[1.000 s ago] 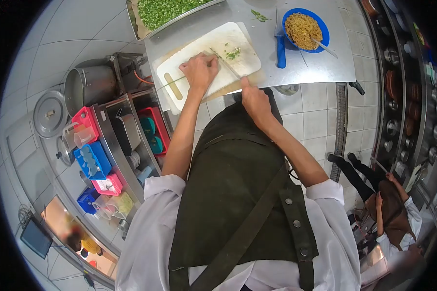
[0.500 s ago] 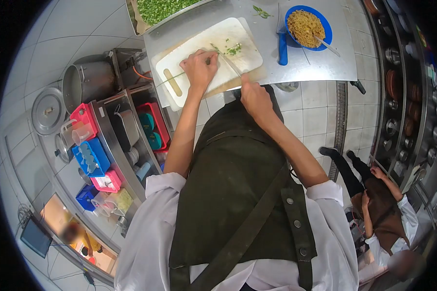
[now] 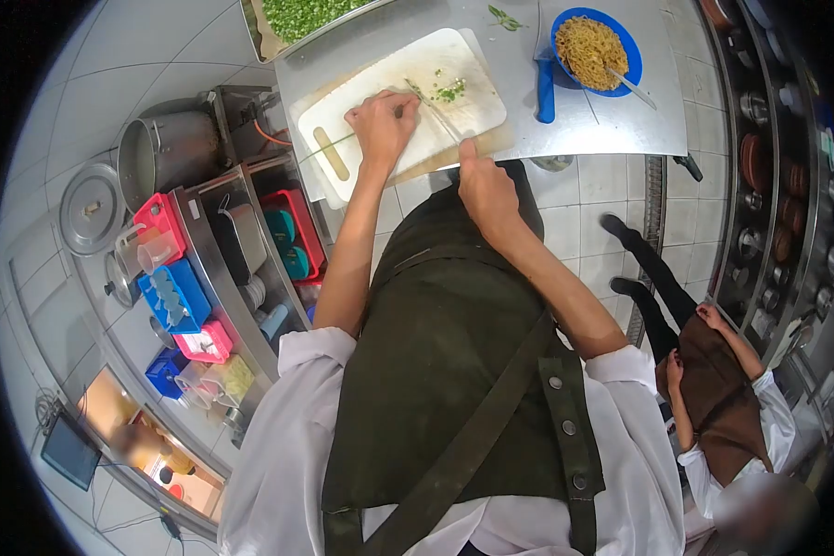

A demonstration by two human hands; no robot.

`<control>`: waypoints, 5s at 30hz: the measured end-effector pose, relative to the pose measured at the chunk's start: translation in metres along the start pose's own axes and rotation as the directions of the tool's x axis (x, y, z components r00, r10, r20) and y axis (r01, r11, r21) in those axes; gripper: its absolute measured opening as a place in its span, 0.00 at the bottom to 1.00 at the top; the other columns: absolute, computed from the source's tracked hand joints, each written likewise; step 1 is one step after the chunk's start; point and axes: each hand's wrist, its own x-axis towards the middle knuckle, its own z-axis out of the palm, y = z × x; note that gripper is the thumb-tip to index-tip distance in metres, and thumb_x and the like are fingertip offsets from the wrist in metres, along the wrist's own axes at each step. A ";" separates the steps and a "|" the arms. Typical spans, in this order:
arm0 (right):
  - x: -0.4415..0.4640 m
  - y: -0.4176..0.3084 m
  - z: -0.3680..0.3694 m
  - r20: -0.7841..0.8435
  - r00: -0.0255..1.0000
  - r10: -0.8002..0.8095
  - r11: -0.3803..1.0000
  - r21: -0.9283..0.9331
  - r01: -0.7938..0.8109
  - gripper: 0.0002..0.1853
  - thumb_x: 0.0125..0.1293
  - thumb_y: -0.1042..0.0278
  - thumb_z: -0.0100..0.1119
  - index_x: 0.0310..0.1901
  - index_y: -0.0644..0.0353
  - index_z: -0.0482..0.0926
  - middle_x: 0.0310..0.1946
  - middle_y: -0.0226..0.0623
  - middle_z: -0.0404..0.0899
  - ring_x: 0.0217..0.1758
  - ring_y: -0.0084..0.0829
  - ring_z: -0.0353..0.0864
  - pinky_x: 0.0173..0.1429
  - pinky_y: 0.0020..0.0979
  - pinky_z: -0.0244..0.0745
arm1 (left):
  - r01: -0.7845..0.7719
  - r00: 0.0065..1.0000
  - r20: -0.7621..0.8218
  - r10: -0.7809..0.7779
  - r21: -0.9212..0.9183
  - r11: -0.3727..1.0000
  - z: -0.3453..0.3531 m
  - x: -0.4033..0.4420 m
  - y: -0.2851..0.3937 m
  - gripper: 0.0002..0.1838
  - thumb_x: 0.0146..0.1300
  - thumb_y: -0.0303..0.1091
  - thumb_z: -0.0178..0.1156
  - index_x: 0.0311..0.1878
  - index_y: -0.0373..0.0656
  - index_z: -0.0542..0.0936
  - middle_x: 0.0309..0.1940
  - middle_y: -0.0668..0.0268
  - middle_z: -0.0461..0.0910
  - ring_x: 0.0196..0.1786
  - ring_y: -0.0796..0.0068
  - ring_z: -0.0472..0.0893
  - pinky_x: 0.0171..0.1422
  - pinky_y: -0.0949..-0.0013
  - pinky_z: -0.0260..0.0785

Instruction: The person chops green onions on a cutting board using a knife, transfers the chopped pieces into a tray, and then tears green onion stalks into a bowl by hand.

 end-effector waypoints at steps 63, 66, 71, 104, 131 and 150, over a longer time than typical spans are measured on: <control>-0.003 0.044 0.054 -0.032 0.981 -0.190 0.972 0.133 0.193 0.08 0.75 0.70 0.40 0.47 0.67 0.66 0.28 0.66 0.74 0.36 0.68 0.74 0.37 0.58 0.63 | -0.065 0.963 -0.267 0.043 -0.073 0.995 0.035 -0.020 -0.014 0.04 0.49 0.26 0.62 0.22 0.45 0.80 0.29 0.61 0.74 0.44 0.59 0.75 0.56 0.51 0.57; -0.005 0.048 0.055 -0.069 0.975 -0.212 0.975 0.060 0.216 0.08 0.75 0.70 0.40 0.46 0.66 0.65 0.29 0.66 0.74 0.36 0.68 0.74 0.37 0.58 0.62 | -0.047 0.957 -0.290 0.016 -0.100 0.994 0.032 -0.022 -0.009 0.04 0.50 0.26 0.61 0.21 0.43 0.81 0.30 0.60 0.75 0.46 0.59 0.74 0.59 0.51 0.57; -0.008 0.035 0.045 -0.030 0.980 -0.198 0.978 0.053 0.199 0.09 0.77 0.68 0.39 0.44 0.66 0.63 0.27 0.66 0.74 0.34 0.68 0.74 0.35 0.57 0.62 | -0.072 0.947 -0.321 0.029 -0.121 0.990 0.027 -0.024 -0.005 0.05 0.51 0.26 0.61 0.21 0.43 0.81 0.30 0.60 0.74 0.45 0.61 0.74 0.60 0.54 0.57; -0.016 0.044 0.024 0.055 0.998 -0.039 0.999 0.030 0.037 0.11 0.75 0.64 0.44 0.51 0.64 0.64 0.28 0.65 0.80 0.35 0.66 0.81 0.39 0.61 0.76 | -0.055 0.982 -0.188 0.024 -0.163 0.985 0.002 -0.018 -0.005 0.03 0.56 0.31 0.66 0.34 0.48 0.87 0.32 0.67 0.81 0.39 0.63 0.79 0.50 0.57 0.62; 0.008 0.039 0.021 -0.058 0.990 -0.125 0.992 0.026 0.127 0.10 0.75 0.63 0.44 0.47 0.61 0.65 0.25 0.64 0.79 0.32 0.64 0.81 0.35 0.60 0.77 | 0.050 0.991 -0.119 -0.068 -0.153 0.987 0.003 -0.017 -0.006 0.04 0.56 0.32 0.65 0.34 0.51 0.87 0.33 0.69 0.82 0.41 0.65 0.79 0.50 0.56 0.58; -0.009 0.012 0.003 -0.043 0.997 -0.067 0.995 -0.082 0.063 0.11 0.69 0.72 0.45 0.51 0.62 0.66 0.29 0.55 0.83 0.35 0.57 0.86 0.37 0.51 0.82 | 0.056 0.994 -0.077 -0.073 -0.199 0.978 0.007 -0.011 -0.005 0.05 0.55 0.35 0.67 0.34 0.50 0.88 0.31 0.67 0.83 0.36 0.63 0.82 0.45 0.57 0.66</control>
